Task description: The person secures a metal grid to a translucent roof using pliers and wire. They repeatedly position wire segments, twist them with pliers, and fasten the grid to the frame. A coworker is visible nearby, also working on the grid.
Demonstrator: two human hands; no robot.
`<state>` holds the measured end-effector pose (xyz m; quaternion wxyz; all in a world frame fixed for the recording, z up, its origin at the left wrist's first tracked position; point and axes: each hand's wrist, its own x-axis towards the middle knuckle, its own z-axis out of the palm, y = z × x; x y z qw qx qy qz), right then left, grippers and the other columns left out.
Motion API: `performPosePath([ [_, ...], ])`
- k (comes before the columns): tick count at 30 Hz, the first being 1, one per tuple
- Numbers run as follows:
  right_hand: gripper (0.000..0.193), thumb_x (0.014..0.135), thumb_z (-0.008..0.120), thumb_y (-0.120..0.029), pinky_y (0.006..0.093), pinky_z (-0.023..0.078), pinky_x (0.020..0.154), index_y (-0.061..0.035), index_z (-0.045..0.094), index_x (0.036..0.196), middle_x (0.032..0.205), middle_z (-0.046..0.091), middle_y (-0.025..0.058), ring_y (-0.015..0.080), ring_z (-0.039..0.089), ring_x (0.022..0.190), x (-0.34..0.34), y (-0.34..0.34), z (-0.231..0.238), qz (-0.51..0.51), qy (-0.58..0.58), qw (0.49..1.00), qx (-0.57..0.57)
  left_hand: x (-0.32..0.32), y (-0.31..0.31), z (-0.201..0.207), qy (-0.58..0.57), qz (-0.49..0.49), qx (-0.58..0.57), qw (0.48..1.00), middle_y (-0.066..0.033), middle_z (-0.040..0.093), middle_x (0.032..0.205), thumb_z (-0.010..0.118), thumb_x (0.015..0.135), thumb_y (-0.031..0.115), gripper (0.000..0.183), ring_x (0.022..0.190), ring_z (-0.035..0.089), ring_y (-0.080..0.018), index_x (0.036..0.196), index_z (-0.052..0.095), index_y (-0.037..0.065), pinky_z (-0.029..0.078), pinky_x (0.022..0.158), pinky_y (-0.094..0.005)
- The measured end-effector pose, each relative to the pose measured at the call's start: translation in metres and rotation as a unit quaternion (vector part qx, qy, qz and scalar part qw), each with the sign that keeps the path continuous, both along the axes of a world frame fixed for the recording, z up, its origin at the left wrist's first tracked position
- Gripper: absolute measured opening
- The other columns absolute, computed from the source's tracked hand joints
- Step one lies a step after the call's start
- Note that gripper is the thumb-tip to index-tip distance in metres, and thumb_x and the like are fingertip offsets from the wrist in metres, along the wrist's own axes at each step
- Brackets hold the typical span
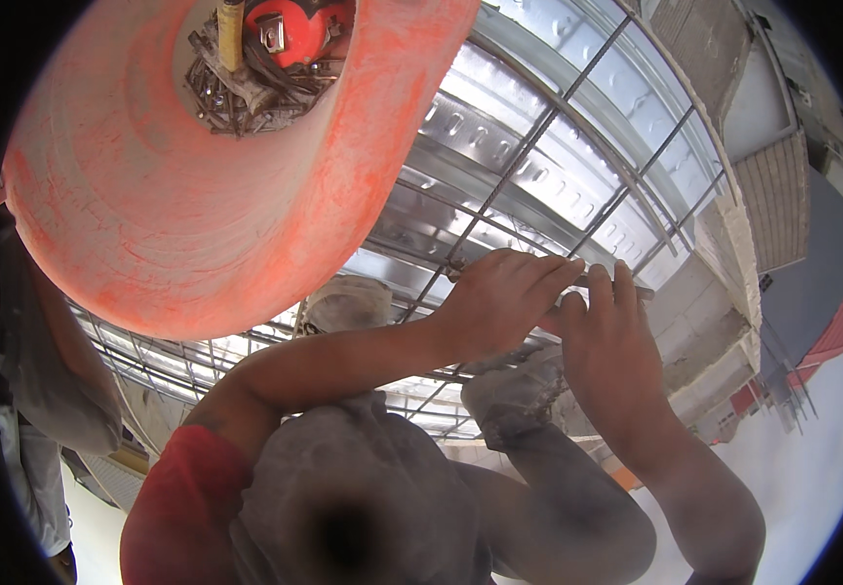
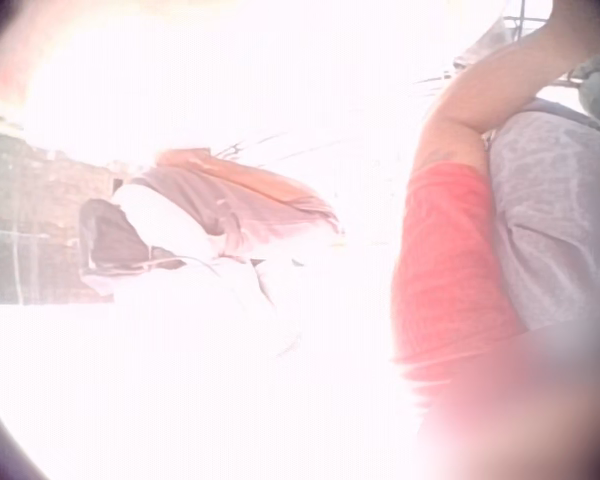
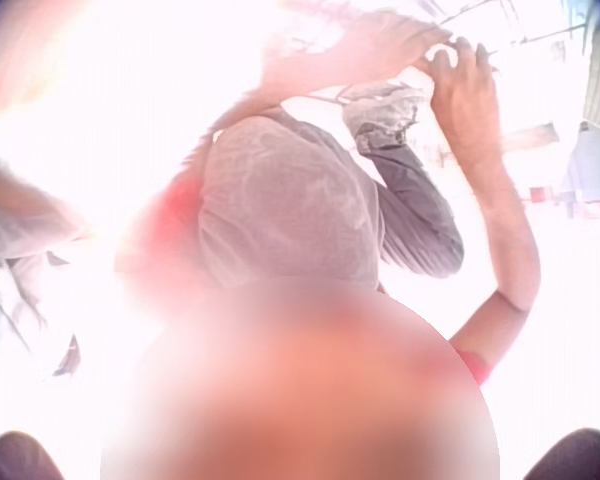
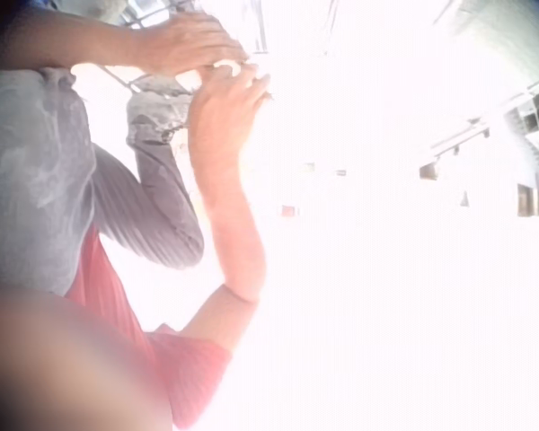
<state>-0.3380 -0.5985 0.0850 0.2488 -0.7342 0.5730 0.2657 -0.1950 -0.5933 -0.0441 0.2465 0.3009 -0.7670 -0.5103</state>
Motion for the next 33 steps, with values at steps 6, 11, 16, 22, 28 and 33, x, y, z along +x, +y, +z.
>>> performPosePath([
  [6, 0.018, 0.083, 0.064, -0.013, 0.0423, 0.047, 0.07, -0.0002, 0.061, 0.094, 0.092, 0.06, 0.0143, 0.0306, 0.06, 0.084, -0.011, -0.007, -0.012, -0.06, 0.038, 0.995, 0.069, -0.005, -0.002, -0.005, -0.008, -0.054, 0.049, 0.997, -0.0134, 0.068, 0.107, 0.064, 0.086, 0.018, 0.038, 0.09, 0.068, -0.027, 0.12, 0.06, 0.001, 0.054, 0.076, -0.0386],
  [11, 0.017, 0.078, 0.067, -0.017, 0.0399, 0.045, 0.068, -0.0026, 0.063, 0.086, 0.076, 0.061, 0.0116, 0.0292, 0.061, 0.072, -0.03, -0.011, -0.031, -0.007, 0.04, 0.994, 0.098, -0.007, -0.005, -0.006, -0.06, -0.078, 0.104, 0.99, -0.0134, 0.069, 0.102, 0.062, 0.089, 0.016, 0.038, 0.091, 0.068, -0.0304, 0.124, 0.056, 0.002, 0.055, 0.076, -0.0416],
  [16, 0.019, 0.078, 0.067, -0.021, 0.0459, 0.052, 0.073, -0.0027, 0.065, 0.085, 0.081, 0.066, 0.016, 0.0363, 0.066, 0.08, -0.045, -0.017, -0.054, -0.074, 0.013, 0.989, 0.127, -0.004, -0.006, -0.012, -0.051, -0.095, 0.138, 0.985, -0.0145, 0.068, 0.103, 0.06, 0.09, 0.013, 0.041, 0.097, 0.068, -0.0326, 0.129, 0.052, 0.003, 0.054, 0.082, -0.0434],
  [22, 0.04, 0.086, 0.068, -0.037, 0.0434, 0.055, 0.077, 0.0014, 0.069, 0.096, 0.094, 0.07, 0.0204, 0.0364, 0.07, 0.084, -0.031, -0.031, -0.036, -0.13, 0.058, 0.911, 0.386, 0.028, 0.011, 0.002, -0.028, -0.093, -0.063, 0.993, -0.0186, 0.055, 0.133, 0.062, 0.091, 0.02, 0.054, 0.122, 0.057, -0.0331, 0.138, 0.045, 0.0, 0.04, 0.104, -0.0556],
  [28, 0.044, 0.094, 0.067, -0.037, 0.0437, 0.06, 0.068, 0.0064, 0.063, 0.098, 0.077, 0.065, 0.0143, 0.0294, 0.07, 0.071, -0.012, -0.024, -0.018, -0.567, -0.075, 0.547, 0.612, 0.03, 0.031, -0.003, 0.022, -0.084, -0.053, 0.995, -0.0131, 0.05, 0.14, 0.066, 0.087, 0.031, 0.066, 0.13, 0.05, -0.03, 0.143, 0.044, 0.006, 0.032, 0.109, -0.0571],
  [33, 0.052, 0.101, 0.053, -0.041, 0.0433, 0.062, 0.072, 0.0071, 0.06, 0.119, 0.098, 0.071, 0.022, 0.033, 0.073, 0.08, -0.009, -0.031, -0.017, -0.551, -0.05, 0.55, 0.626, 0.027, 0.035, -0.018, 0.053, -0.057, -0.073, 0.994, -0.0109, 0.054, 0.137, 0.066, 0.087, 0.035, 0.059, 0.135, 0.045, -0.0312, 0.138, 0.05, 0.011, 0.03, 0.111, -0.0569],
])
